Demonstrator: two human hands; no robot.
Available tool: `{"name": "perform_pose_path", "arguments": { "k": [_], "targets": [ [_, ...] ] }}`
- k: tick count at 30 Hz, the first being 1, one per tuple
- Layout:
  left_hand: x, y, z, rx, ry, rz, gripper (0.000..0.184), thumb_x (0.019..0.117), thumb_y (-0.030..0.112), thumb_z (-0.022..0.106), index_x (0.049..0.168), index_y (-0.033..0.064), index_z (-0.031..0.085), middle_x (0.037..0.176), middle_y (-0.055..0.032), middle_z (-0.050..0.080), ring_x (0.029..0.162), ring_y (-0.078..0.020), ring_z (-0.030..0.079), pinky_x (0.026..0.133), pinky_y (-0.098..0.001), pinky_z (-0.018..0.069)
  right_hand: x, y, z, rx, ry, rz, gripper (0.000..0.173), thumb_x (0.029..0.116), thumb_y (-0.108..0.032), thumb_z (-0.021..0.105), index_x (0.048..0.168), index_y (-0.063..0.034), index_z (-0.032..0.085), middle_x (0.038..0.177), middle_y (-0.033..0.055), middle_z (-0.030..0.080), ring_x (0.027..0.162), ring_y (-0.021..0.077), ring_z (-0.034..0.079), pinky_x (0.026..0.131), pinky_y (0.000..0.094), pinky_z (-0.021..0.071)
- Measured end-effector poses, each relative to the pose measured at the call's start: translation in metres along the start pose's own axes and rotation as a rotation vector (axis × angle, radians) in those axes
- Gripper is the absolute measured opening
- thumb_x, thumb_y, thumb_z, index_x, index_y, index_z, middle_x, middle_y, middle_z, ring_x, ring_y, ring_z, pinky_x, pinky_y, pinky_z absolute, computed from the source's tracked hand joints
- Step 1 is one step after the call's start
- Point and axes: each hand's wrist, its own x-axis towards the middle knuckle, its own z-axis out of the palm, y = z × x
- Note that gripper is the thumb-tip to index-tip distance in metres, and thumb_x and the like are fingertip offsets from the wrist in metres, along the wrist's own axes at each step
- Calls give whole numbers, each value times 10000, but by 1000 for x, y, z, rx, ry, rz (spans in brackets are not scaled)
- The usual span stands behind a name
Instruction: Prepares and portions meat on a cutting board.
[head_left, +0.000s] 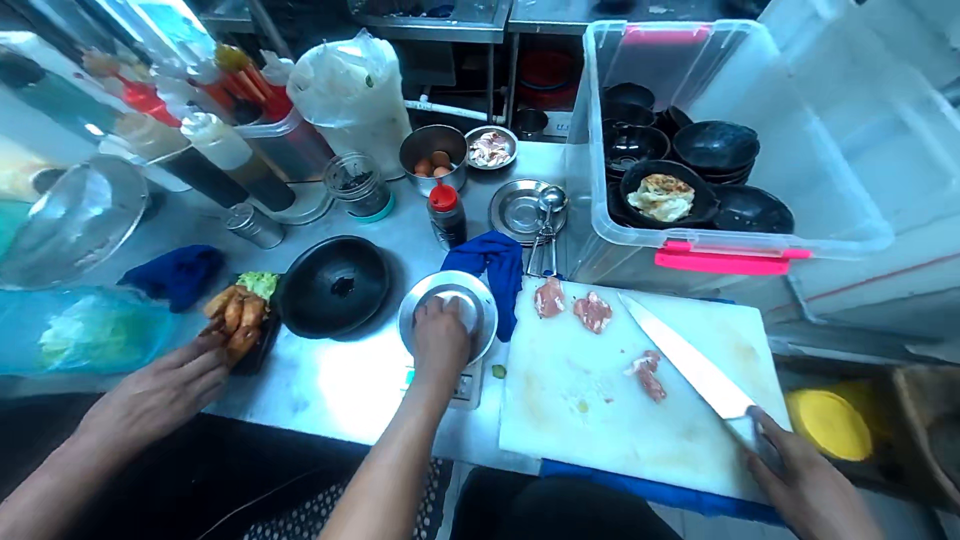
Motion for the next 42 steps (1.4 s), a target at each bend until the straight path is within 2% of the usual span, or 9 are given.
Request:
{"name": "perform_pose_path", "arguments": {
  "k": [4,7,11,14,22,26,30,34,42],
  "targets": [
    [12,-8,-22,-278,-5,7,228,1012,167,617,1178,74,741,1103,-147,737,1000,-318,714,901,-568,566,-4,-8,17,-15,156,83,680,889,-166,660,1540,-113,469,1260,248,646,1159,475,618,957,667,494],
    [5,-6,-40,-1075,-66,-134,179,1022,102,605,1136,47,732,880,-78,728,623,-132,618,578,-287,533,-11,-15,24,-20,270,93,643,884,-216,636,1499,-75,517,1284,279,619,1179,512,589,957,690,476],
    [-18,29,-28,-1894,-405,-148,78,978,60,557,949,72,628,1145,-193,720,968,-270,744,763,-361,627,-10,-36,23,59,448,5,565,933,-347,557,1395,-24,607,1309,279,615,1194,494,585,984,677,455],
    [-31,70,4,-2092,-491,-181,93,924,27,628,981,63,692,1083,-181,726,741,-163,711,570,-246,569,3,-58,21,222,437,-129,487,971,-365,556,1330,-52,657,1271,201,653,1195,375,611,999,570,503],
    [-28,143,31,-1840,-388,-421,233,986,57,571,768,80,492,551,-6,465,406,-76,448,387,-205,406,99,-135,-1,337,88,-386,442,992,-335,588,1384,-139,649,1341,100,637,1219,245,616,992,430,553],
    [-39,155,53,-1172,-138,-349,273,931,212,743,784,32,601,567,-12,516,463,-102,481,453,-271,425,160,-186,-3,98,-248,-435,518,979,-251,581,1492,-198,536,1536,135,475,1418,347,445,1109,534,449],
    [-67,154,69,-468,-82,-124,313,959,362,645,957,57,715,946,-72,669,834,-183,665,800,-402,583,181,-209,6,-94,-374,-509,400,936,-56,571,1321,-119,663,1378,213,547,1296,412,520,979,562,525],
    [-71,151,67,-938,-6,-284,135,954,154,657,988,27,686,1057,-80,734,806,-136,702,683,-297,593,186,-194,-9,255,-532,-449,270,979,-125,572,1199,-82,722,1171,120,690,1098,255,665,982,462,540],
    [-70,149,47,-1959,-160,-669,136,1053,94,455,980,90,570,725,-11,609,513,-50,530,472,-182,469,129,-215,-18,1528,-660,-239,193,942,-176,556,1066,-74,662,758,-8,614,580,69,550,510,240,478]
  ]
}}
